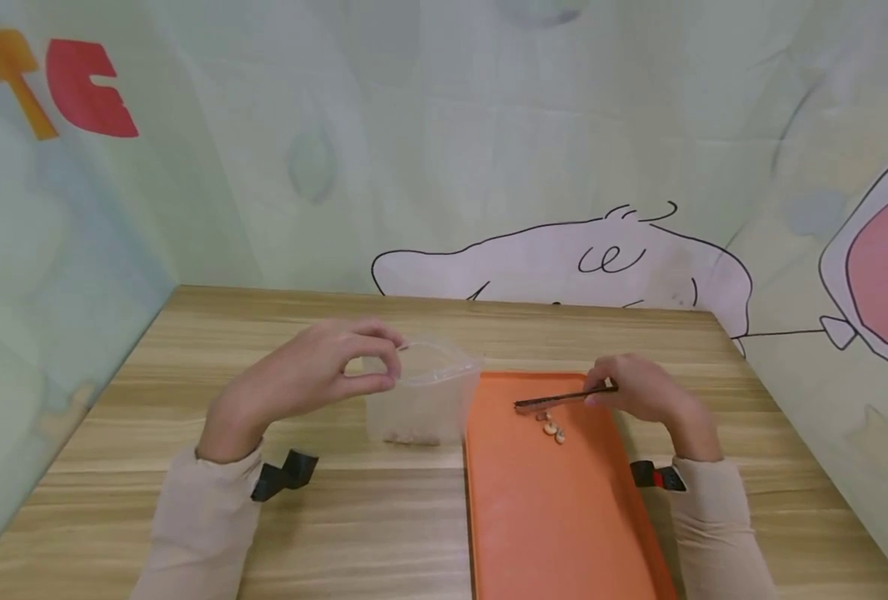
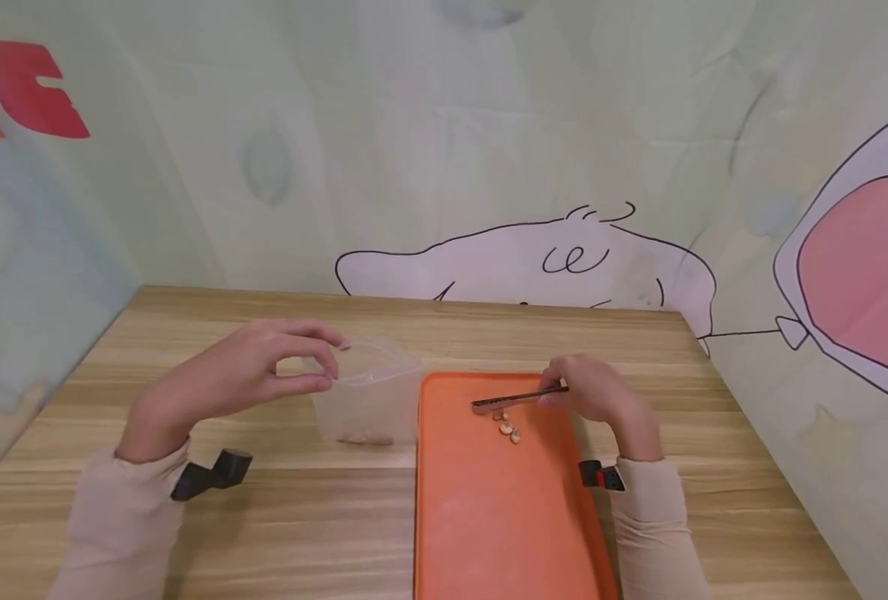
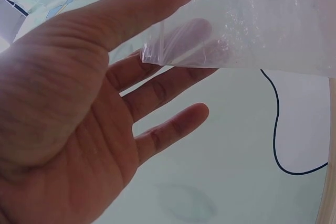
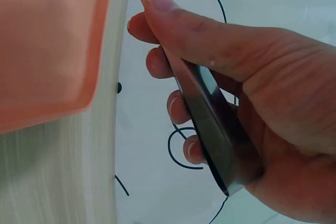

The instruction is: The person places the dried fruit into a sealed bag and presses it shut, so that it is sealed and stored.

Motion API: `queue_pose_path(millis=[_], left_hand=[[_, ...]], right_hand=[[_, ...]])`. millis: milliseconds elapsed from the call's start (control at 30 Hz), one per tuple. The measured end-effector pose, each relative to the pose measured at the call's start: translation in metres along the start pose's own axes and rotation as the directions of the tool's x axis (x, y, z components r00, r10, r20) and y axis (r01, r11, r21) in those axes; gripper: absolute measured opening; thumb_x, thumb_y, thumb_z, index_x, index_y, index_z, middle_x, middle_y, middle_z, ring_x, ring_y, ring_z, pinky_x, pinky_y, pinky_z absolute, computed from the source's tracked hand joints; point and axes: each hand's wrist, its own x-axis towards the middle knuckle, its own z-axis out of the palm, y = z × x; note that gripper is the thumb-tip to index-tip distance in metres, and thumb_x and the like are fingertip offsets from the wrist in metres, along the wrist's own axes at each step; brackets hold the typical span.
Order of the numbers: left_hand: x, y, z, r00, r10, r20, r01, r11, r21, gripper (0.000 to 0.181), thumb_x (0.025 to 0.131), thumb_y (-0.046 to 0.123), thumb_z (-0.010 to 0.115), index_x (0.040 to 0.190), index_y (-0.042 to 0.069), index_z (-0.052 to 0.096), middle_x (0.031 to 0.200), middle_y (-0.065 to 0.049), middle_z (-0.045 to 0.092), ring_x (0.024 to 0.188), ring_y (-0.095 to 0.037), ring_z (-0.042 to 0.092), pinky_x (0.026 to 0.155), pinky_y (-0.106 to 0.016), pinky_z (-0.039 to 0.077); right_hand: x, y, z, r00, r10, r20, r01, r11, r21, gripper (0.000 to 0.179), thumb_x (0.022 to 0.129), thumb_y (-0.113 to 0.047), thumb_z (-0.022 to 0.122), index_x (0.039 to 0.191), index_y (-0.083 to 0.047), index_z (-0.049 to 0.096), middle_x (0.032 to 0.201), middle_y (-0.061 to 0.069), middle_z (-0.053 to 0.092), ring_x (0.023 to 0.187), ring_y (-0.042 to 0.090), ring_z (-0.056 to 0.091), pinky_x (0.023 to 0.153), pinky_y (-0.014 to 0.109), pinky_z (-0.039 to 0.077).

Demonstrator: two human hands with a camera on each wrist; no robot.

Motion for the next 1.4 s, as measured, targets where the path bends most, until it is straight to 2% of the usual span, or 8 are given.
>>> queue_pose_path(millis=[200,300,400,567,700,933,1233,1400], left_hand=[[-0.001,0.0,0.0,1.0,-0.003,0.002,0.003,1.0,0.011,0.013,0.091,0.016,0.075,0.087,0.024,0.067,0.119,0.002,0.068,0.106,-0.019,0.068,0.083,-0.038,0.051],[-0.001,0.0,0.0,1.0,0.0,0.002,0.0,1.0,0.016,0.011,0.092,0.017,0.074,0.087,0.025,0.068,0.12,0.003,0.068,0.106,-0.018,0.067,0.083,-0.037,0.051],[-0.001,0.001,0.0,1.0,0.008,0.002,-0.008,1.0,0.017,0.01,0.092,0.017,0.074,0.088,0.025,0.068,0.119,0.003,0.068,0.105,-0.018,0.067,0.083,-0.037,0.052],[0.0,0.001,0.001,1.0,0.021,-0.001,-0.021,1.0,0.023,0.011,0.092,0.016,0.075,0.087,0.024,0.068,0.118,0.002,0.068,0.105,-0.017,0.067,0.085,-0.038,0.052],[-0.001,0.002,0.001,1.0,0.03,-0.004,-0.03,0.999,0.026,0.011,0.091,0.015,0.075,0.087,0.023,0.068,0.117,0.001,0.068,0.105,-0.018,0.067,0.085,-0.038,0.052],[0.0,0.003,0.001,0.999,0.04,-0.013,-0.04,0.999,0.035,0.012,0.09,0.015,0.076,0.086,0.023,0.067,0.116,0.001,0.069,0.104,-0.018,0.068,0.084,-0.038,0.053],[0.001,0.002,0.001,0.999,0.039,-0.009,-0.039,0.999,0.028,0.012,0.091,0.016,0.075,0.086,0.024,0.067,0.119,0.002,0.068,0.107,-0.018,0.067,0.083,-0.037,0.052],[0.0,0.002,0.002,0.999,0.03,-0.014,-0.03,0.999,0.033,0.013,0.092,0.016,0.074,0.086,0.025,0.067,0.119,0.003,0.069,0.107,-0.019,0.067,0.084,-0.038,0.052]], right_hand=[[-0.004,-0.005,-0.006,0.992,-0.041,-0.117,0.041,0.999,-0.01,0.004,0.091,-0.013,0.074,0.093,-0.012,0.078,0.087,-0.008,0.067,0.076,0.01,0.058,0.068,0.034,0.048],[-0.009,-0.013,-0.013,0.966,-0.074,-0.248,0.075,0.997,-0.006,0.004,0.091,-0.013,0.074,0.093,-0.012,0.078,0.085,-0.01,0.065,0.072,0.007,0.056,0.065,0.03,0.047],[-0.013,-0.027,-0.02,0.89,-0.161,-0.426,0.17,0.985,-0.018,0.007,0.087,-0.006,0.077,0.093,-0.01,0.077,0.083,-0.01,0.064,0.067,0.005,0.051,0.059,0.024,0.042],[-0.013,-0.061,-0.026,0.701,-0.315,-0.64,0.352,0.933,-0.073,0.024,0.076,0.009,0.081,0.094,-0.006,0.077,0.082,-0.005,0.063,0.065,0.004,0.05,0.059,0.013,0.041],[-0.006,-0.086,-0.019,0.64,-0.378,-0.669,0.448,0.891,-0.075,0.019,0.08,0.006,0.08,0.095,-0.005,0.076,0.086,0.0,0.067,0.072,0.008,0.059,0.067,0.011,0.048],[-0.008,-0.09,-0.017,0.708,-0.325,-0.627,0.385,0.922,-0.044,0.025,0.079,0.004,0.081,0.101,-0.006,0.075,0.092,-0.003,0.065,0.073,0.005,0.059,0.067,0.011,0.049],[-0.035,-0.039,-0.039,0.895,-0.115,-0.43,0.096,0.993,-0.066,0.019,0.084,-0.01,0.081,0.102,-0.01,0.076,0.094,-0.003,0.068,0.076,0.009,0.059,0.064,0.027,0.049],[-0.037,-0.013,-0.04,0.972,-0.021,-0.236,0.005,0.998,-0.068,0.014,0.084,-0.018,0.082,0.097,-0.014,0.078,0.089,-0.009,0.068,0.075,0.009,0.057,0.065,0.032,0.047]])
